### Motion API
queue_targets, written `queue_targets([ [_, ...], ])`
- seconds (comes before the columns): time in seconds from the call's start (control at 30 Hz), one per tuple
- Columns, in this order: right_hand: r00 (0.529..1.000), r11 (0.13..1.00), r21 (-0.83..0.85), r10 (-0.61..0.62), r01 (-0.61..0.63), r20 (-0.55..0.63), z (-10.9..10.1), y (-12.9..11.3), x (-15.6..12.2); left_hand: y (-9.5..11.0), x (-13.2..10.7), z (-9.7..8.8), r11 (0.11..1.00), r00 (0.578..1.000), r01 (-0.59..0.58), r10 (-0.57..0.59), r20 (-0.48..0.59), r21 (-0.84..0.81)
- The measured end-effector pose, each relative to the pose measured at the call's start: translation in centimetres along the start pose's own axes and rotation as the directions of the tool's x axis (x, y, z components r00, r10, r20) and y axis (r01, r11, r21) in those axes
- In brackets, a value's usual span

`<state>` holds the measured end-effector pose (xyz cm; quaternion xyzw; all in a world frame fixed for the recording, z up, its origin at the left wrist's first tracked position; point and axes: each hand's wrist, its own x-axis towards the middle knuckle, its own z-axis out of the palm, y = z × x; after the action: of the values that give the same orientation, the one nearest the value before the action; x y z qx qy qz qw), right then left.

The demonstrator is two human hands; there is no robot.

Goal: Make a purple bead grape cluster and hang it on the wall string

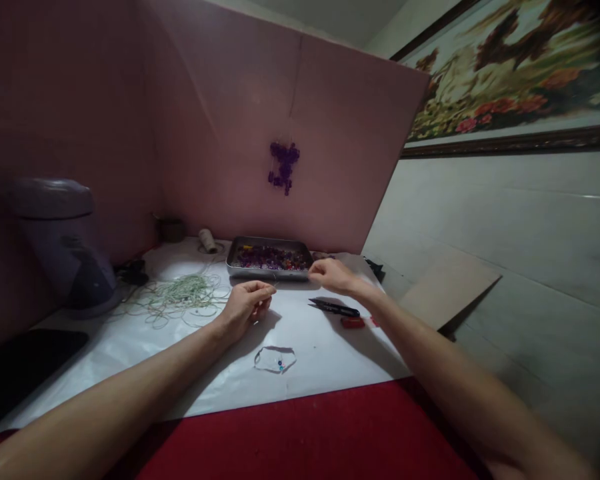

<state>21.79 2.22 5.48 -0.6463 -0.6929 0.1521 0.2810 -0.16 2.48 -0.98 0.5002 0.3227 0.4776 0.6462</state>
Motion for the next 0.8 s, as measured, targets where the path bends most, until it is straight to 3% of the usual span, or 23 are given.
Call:
queue_targets([
  [0.13,0.971,0.963,-0.269,0.095,-0.034,0.218,-1.7,2.2,-2.1,-0.1,-0.1,0.1,0.999,1.0,-0.021,0.021,0.003,-0.026],
  [0.23,0.958,0.933,-0.36,0.12,-0.019,0.262,-1.3,3.4,-3.2,0.0,-0.2,0.1,1.0,1.0,-0.022,0.022,0.008,-0.022],
  [0.4,0.951,0.924,-0.377,0.064,0.058,0.304,-0.5,3.7,-3.9,0.1,-0.3,0.2,1.0,1.0,-0.023,0.023,0.0,-0.012],
  [0.57,0.972,0.94,-0.316,-0.054,0.126,0.227,-0.3,2.4,-4.1,0.0,-0.3,0.3,0.999,0.999,-0.034,0.034,-0.001,0.019],
  [0.8,0.974,0.973,0.051,-0.225,0.224,0.03,1.8,1.2,-3.2,-0.2,-0.2,0.1,0.999,1.0,-0.026,0.026,0.003,0.035],
])
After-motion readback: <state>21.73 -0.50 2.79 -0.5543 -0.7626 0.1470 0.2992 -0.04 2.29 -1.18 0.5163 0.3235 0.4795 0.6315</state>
